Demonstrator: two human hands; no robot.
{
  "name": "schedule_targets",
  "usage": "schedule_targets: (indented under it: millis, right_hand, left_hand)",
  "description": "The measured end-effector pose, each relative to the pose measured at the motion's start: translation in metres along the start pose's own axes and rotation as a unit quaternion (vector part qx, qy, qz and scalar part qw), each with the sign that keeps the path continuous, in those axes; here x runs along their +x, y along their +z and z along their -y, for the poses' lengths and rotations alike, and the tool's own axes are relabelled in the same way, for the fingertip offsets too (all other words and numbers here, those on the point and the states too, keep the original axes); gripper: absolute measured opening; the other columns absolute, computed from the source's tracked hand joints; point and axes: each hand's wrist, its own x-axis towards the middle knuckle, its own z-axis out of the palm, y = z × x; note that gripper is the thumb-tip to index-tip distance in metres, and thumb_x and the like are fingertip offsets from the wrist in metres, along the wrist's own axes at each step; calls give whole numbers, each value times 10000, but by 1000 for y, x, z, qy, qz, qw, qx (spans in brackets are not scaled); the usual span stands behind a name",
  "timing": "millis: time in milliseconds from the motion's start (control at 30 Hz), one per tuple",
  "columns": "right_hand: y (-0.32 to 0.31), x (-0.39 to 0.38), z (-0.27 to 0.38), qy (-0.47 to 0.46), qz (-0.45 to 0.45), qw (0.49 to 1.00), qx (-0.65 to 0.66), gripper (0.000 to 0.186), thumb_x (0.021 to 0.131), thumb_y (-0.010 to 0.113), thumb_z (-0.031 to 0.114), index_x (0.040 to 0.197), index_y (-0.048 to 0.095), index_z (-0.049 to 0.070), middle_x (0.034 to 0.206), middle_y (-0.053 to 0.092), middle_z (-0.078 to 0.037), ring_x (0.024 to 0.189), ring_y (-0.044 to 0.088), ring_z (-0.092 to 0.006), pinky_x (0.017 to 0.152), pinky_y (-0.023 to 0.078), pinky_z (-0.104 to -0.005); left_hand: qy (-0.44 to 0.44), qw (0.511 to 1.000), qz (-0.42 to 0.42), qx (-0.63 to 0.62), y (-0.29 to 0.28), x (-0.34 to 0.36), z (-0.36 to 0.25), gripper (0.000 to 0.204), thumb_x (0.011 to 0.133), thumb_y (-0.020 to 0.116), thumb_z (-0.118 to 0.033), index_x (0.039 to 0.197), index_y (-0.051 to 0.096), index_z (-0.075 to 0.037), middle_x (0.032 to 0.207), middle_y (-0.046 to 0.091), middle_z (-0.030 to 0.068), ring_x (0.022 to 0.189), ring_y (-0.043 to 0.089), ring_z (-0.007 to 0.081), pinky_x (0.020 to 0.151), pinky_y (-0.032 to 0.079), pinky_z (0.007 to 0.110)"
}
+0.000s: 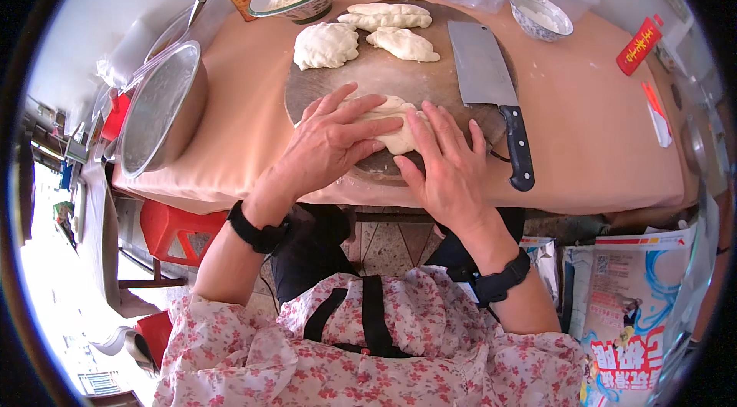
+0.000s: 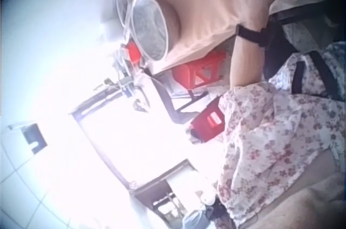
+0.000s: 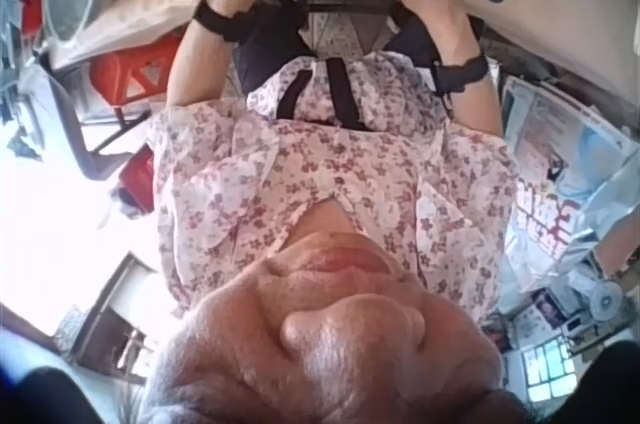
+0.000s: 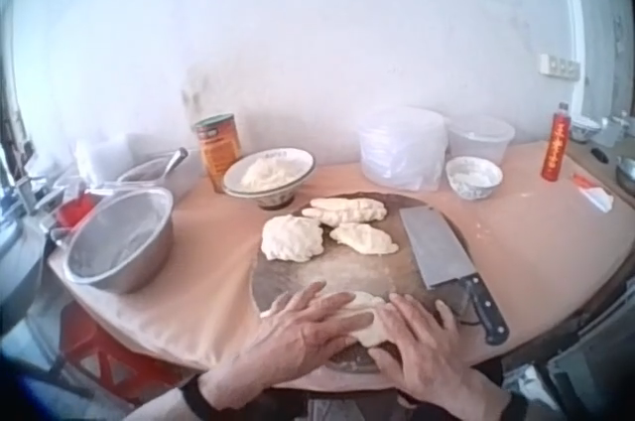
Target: Knead and prepare pieces of dough on a wooden cutting board.
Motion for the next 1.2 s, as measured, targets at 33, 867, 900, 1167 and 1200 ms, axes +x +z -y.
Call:
schedule_targets:
  millis: [33,867,900,1167,1200]
  right_hand:
    - [0,3,-1,10,20,1000,-1,565,915,601,357,1406,475,107,1420,473,-141,1298,462,-318,1046,317,-525]
    - [-11,9,16,-97,30,992,76,531,761,760,155,1262,594,92,1268,575,-111,1120,571,-278,891,450,-390]
    - [-14,13,14,-104,30,988,107,478,782,756,150,1232,611,82,1202,627,-124,1058,618,-282,852,481,-382]
    - [-33,44,9,69,61,985,146,475,901,662,301,1294,540,63,1098,660,-197,967,663,-336,786,512,-429]
    - [-29,44,9,68,61,985,146,475,901,662,301,1294,540,63,1098,660,-197,967,663,-336,786,512,-429]
  left_hand:
    - [-1,1000,2,-8,3,0,2,364,894,651,-294,1258,644,-295,1381,543,45,1342,415,352,1067,353,517]
    - [-19,986,-35,-163,0,-35,4,571,765,755,-129,1306,569,-128,1297,539,122,1215,509,328,1008,407,462]
    - [-13,982,-28,-188,-3,-35,5,533,774,740,-86,1284,592,-132,1278,551,113,1184,532,319,991,420,455]
    - [-63,995,-52,-51,-13,-15,-10,523,835,704,-224,1329,552,-141,1289,555,103,1255,491,309,1008,385,524]
    - [-32,995,-95,-15,-2,-13,-8,604,815,720,-288,1364,510,-147,1309,540,109,1299,456,321,1009,361,584]
